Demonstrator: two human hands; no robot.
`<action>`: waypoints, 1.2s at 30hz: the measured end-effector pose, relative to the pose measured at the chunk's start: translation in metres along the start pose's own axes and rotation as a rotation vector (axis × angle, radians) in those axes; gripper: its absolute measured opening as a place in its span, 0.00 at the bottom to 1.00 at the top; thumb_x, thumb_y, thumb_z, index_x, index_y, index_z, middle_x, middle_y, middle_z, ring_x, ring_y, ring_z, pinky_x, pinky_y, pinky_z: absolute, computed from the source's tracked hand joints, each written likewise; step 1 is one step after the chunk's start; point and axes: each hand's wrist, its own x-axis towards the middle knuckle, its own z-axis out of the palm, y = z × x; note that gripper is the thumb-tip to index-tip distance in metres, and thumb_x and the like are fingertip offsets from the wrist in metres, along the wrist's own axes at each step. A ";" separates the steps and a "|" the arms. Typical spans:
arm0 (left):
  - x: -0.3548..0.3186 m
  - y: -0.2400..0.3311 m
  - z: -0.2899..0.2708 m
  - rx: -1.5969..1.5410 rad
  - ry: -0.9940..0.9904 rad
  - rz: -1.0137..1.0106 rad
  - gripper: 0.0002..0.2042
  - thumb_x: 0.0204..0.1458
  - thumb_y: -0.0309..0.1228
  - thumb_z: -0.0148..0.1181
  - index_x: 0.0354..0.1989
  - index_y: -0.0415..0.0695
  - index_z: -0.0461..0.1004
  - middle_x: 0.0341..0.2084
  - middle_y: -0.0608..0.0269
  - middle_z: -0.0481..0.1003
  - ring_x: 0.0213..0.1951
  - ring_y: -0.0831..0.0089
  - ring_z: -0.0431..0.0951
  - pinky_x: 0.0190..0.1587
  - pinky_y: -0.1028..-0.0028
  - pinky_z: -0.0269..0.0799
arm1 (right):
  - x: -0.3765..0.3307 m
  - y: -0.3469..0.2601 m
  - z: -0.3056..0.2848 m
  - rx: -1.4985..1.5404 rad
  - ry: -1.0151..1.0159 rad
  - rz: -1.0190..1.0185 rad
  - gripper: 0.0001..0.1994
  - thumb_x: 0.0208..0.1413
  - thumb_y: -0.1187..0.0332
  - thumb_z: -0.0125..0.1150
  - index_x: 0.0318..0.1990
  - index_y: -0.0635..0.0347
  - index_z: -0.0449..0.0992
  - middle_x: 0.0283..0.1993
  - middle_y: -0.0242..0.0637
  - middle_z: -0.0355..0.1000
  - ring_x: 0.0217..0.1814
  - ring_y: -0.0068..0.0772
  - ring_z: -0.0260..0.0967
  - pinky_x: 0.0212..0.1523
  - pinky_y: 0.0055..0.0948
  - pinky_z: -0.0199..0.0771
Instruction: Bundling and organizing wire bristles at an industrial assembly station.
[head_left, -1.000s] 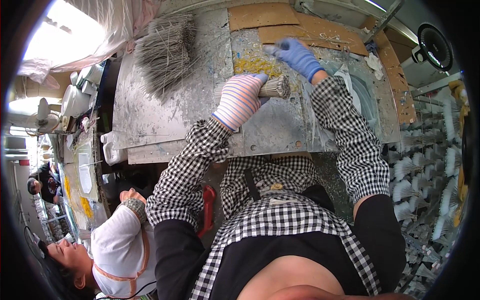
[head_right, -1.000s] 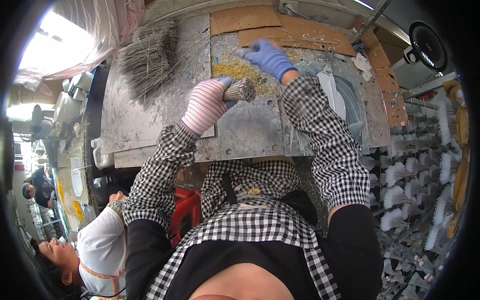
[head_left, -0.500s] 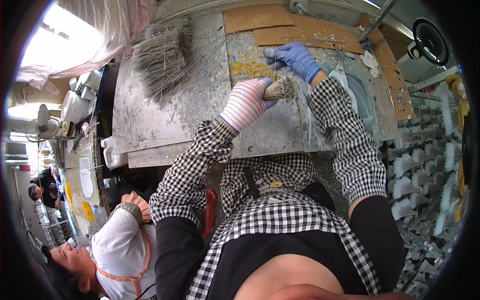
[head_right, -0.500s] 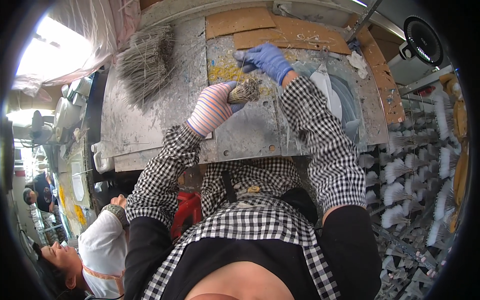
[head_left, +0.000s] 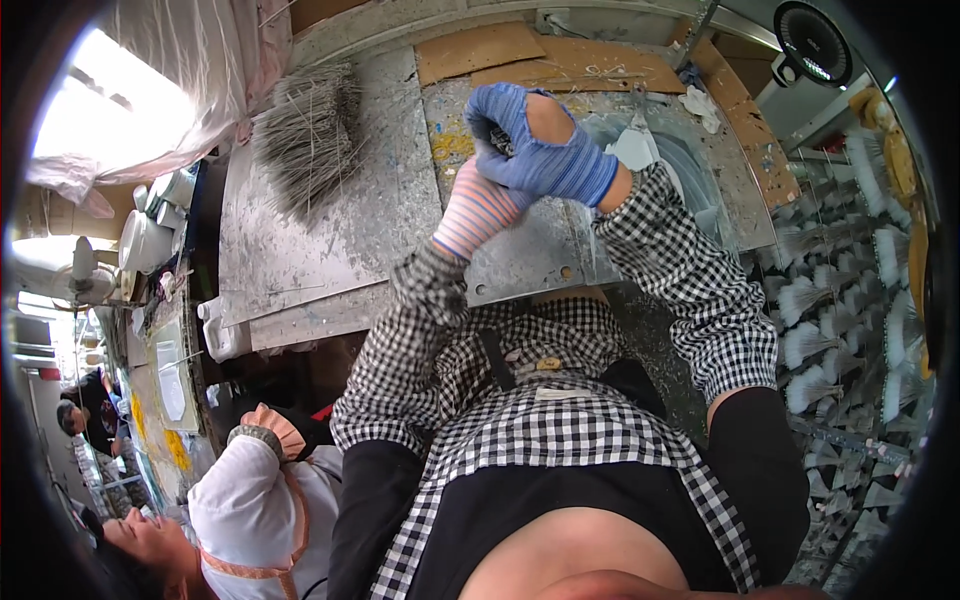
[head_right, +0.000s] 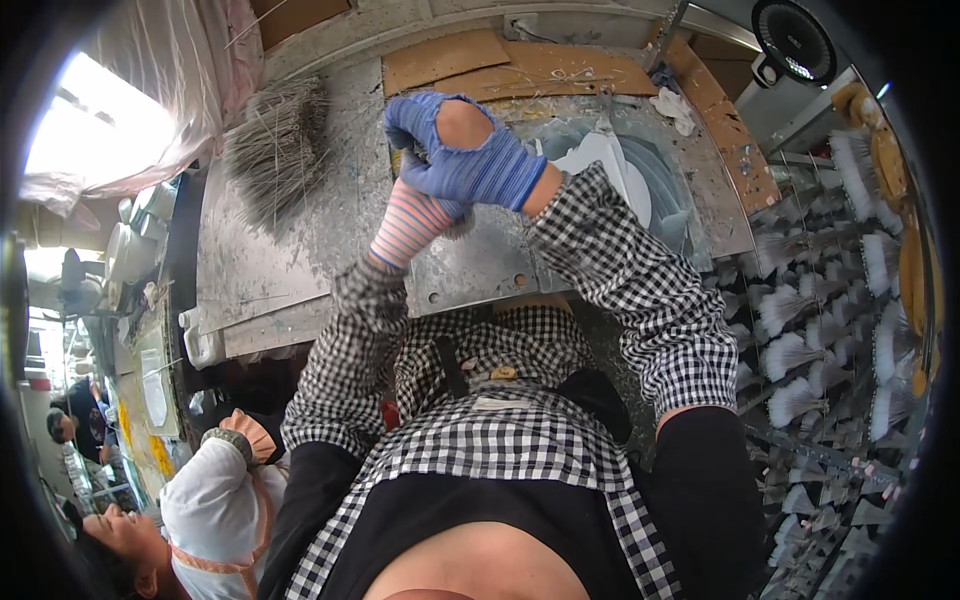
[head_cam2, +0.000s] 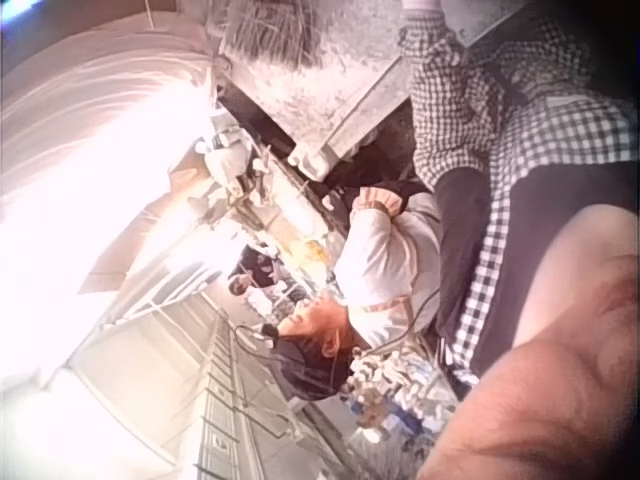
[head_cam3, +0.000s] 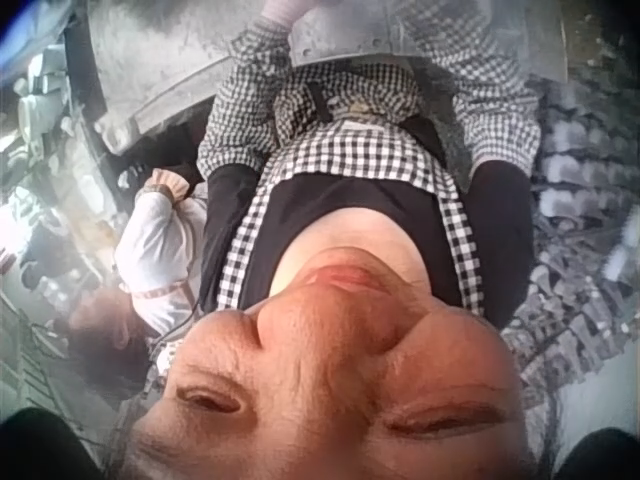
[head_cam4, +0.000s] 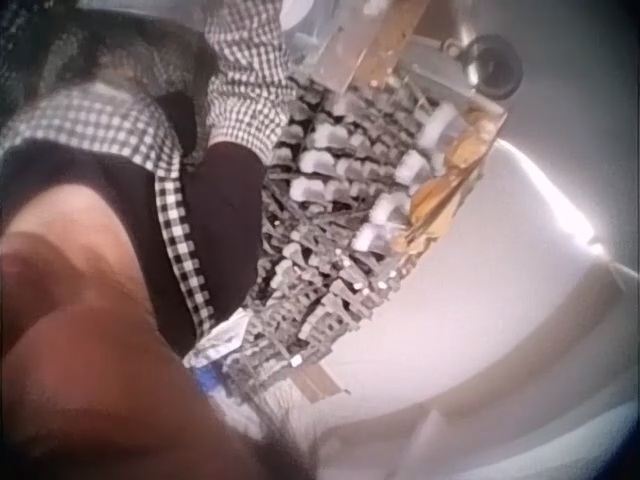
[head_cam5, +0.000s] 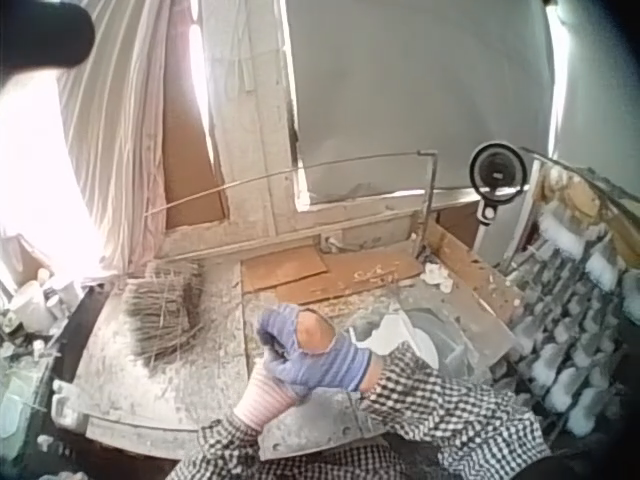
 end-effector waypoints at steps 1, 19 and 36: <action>-0.003 0.002 0.007 -0.263 0.105 -0.201 0.17 0.55 0.31 0.64 0.52 0.37 0.74 0.39 0.52 0.80 0.44 0.58 0.82 0.47 0.64 0.79 | 0.001 -0.007 0.004 -0.027 0.050 -0.017 0.13 0.49 0.75 0.65 0.43 0.63 0.74 0.35 0.38 0.72 0.34 0.32 0.74 0.38 0.30 0.79; -0.084 0.072 0.047 -2.337 0.646 -1.121 0.12 0.63 0.38 0.57 0.36 0.40 0.75 0.30 0.63 0.69 0.23 0.79 0.67 0.15 0.83 0.63 | -0.084 -0.131 -0.027 1.071 -0.734 -0.224 0.06 0.55 0.65 0.64 0.37 0.55 0.77 0.33 0.35 0.72 0.39 0.45 0.71 0.46 0.43 0.69; -0.084 0.081 0.040 -2.227 0.810 -1.143 0.12 0.62 0.40 0.60 0.36 0.43 0.74 0.31 0.63 0.72 0.24 0.80 0.69 0.16 0.83 0.66 | -0.086 -0.129 -0.007 1.254 -0.764 -0.178 0.08 0.54 0.67 0.66 0.40 0.57 0.78 0.35 0.39 0.74 0.41 0.46 0.73 0.45 0.43 0.73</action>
